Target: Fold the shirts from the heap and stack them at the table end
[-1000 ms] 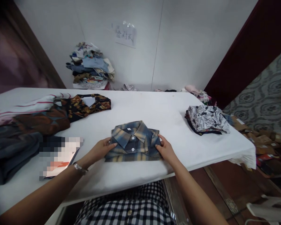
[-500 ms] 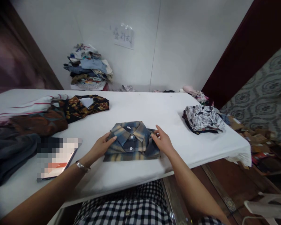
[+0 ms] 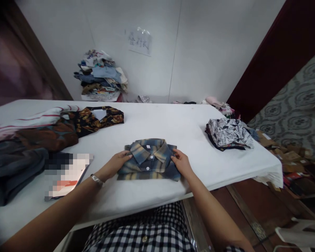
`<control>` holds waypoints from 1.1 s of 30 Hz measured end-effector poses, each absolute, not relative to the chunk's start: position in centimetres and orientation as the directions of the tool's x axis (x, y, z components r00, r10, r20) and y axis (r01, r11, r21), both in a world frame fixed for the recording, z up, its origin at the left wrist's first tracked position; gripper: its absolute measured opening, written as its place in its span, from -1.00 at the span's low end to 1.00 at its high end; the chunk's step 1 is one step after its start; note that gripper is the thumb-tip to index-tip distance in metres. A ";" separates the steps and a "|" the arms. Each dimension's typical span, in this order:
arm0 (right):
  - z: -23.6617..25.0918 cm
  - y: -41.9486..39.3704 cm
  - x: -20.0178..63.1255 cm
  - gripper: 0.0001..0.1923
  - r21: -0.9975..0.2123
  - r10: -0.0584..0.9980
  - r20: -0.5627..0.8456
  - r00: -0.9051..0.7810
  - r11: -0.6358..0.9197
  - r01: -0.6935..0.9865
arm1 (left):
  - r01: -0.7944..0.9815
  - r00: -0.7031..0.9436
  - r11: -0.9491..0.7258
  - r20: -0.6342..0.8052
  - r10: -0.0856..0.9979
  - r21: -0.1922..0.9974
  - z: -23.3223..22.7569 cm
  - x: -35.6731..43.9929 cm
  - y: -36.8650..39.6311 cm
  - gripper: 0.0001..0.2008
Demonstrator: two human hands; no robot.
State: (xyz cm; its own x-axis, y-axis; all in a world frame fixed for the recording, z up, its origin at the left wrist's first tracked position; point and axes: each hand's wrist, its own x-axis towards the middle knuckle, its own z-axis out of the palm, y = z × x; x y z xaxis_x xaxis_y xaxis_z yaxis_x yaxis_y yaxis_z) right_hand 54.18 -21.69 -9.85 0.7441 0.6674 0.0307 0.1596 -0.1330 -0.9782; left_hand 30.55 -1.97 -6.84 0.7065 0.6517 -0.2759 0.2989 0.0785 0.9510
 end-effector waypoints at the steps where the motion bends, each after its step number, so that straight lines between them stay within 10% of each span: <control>1: -10.2 -21.6 54.3 -0.55 -0.973 0.671 0.033 0.740 -0.148 0.178 | 0.303 0.700 0.076 -0.275 0.659 0.950 -7.1 30.7 -1.9 -0.55; 9: -9.7 -21.2 53.8 -0.58 -0.952 0.690 0.170 0.703 -0.069 0.298 | 0.271 0.696 -0.070 -0.146 0.703 0.960 -6.6 30.4 -2.0 -0.54; 17: -10.5 -23.0 54.7 -0.34 -0.841 0.627 0.077 0.775 -0.377 0.389 | 0.698 0.542 -0.427 -0.033 0.840 0.574 -6.7 28.8 -1.8 -0.37; 25: -9.1 -22.0 53.1 -0.27 -0.959 0.692 0.010 0.722 -0.197 0.202 | 0.409 0.610 -0.046 -0.235 0.757 0.911 -6.6 30.7 -3.0 -0.43; 33: -5.9 -18.3 54.6 -0.18 -0.990 0.585 0.115 0.802 0.130 0.047 | 0.036 0.477 0.003 -0.020 0.879 0.999 -3.9 32.2 -1.3 -0.30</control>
